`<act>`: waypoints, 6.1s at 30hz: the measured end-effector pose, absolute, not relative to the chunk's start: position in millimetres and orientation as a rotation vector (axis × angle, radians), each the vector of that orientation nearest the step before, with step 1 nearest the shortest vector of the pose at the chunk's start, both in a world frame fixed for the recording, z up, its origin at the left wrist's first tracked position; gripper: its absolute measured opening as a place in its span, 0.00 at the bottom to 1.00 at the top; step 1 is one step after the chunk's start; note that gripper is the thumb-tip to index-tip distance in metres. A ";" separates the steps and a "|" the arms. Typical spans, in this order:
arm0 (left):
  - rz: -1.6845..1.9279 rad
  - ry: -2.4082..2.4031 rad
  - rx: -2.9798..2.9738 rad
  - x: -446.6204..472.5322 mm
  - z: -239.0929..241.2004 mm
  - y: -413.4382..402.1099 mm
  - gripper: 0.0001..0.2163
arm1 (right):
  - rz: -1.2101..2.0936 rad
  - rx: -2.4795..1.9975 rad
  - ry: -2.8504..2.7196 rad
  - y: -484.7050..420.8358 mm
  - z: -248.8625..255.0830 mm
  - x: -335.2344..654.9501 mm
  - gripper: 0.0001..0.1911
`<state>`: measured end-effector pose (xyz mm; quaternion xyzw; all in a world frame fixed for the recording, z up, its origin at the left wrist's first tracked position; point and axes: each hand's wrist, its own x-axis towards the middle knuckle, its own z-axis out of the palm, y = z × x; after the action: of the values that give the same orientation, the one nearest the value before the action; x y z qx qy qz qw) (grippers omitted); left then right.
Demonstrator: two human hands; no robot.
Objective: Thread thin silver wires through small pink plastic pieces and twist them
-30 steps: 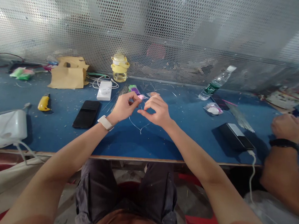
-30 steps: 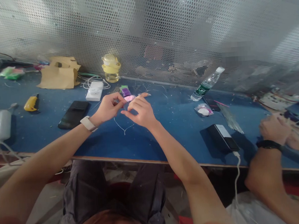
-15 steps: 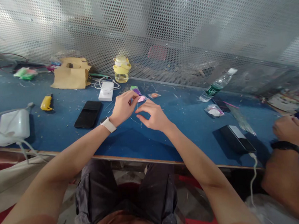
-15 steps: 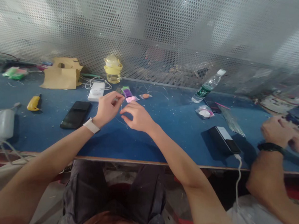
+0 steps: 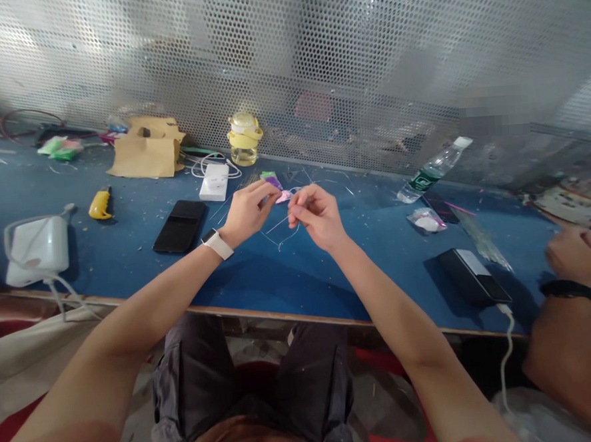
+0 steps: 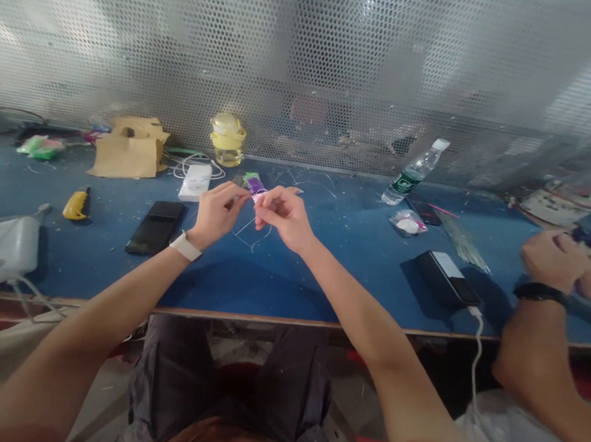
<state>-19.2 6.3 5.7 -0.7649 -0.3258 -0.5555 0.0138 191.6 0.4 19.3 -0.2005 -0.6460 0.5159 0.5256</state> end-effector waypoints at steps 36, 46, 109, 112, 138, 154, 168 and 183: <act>-1.850 -0.892 -2.447 -3.2 2.8 -6.0 0.07 | 0.761 -0.623 -1.513 20.1 11.4 208.2 0.21; -1.737 -0.861 -2.311 -5.6 5.6 -4.5 0.06 | 0.623 -0.644 -1.896 14.9 20.7 222.6 0.33; -1.607 -1.058 -2.440 -6.7 3.0 -3.2 0.06 | -0.025 -0.776 -1.886 -6.4 -2.9 192.5 0.16; -1.538 -1.071 -2.487 -7.9 2.5 -0.6 0.08 | -0.053 -0.800 -1.893 -4.5 -1.8 193.2 0.16; -1.195 -0.981 -2.345 -14.9 -0.8 4.0 0.16 | 0.169 -0.821 -1.880 -6.3 9.2 191.8 0.14; -1.085 -1.181 -2.307 -12.3 3.7 3.0 0.16 | 0.325 -0.857 -1.957 3.0 12.1 202.9 0.14; -1.012 -1.144 -2.269 -9.7 5.3 -1.1 0.12 | 0.473 -0.975 -1.899 -2.1 20.5 200.4 0.08; -1.127 -1.238 -2.345 -12.2 8.9 2.5 0.14 | 1.383 -0.969 -1.429 -0.6 25.5 194.4 0.19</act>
<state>-12.2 2.5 8.9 -0.8071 -0.4259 -0.3877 0.1299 194.4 -0.6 25.5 -0.3914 -0.5776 0.5589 0.4482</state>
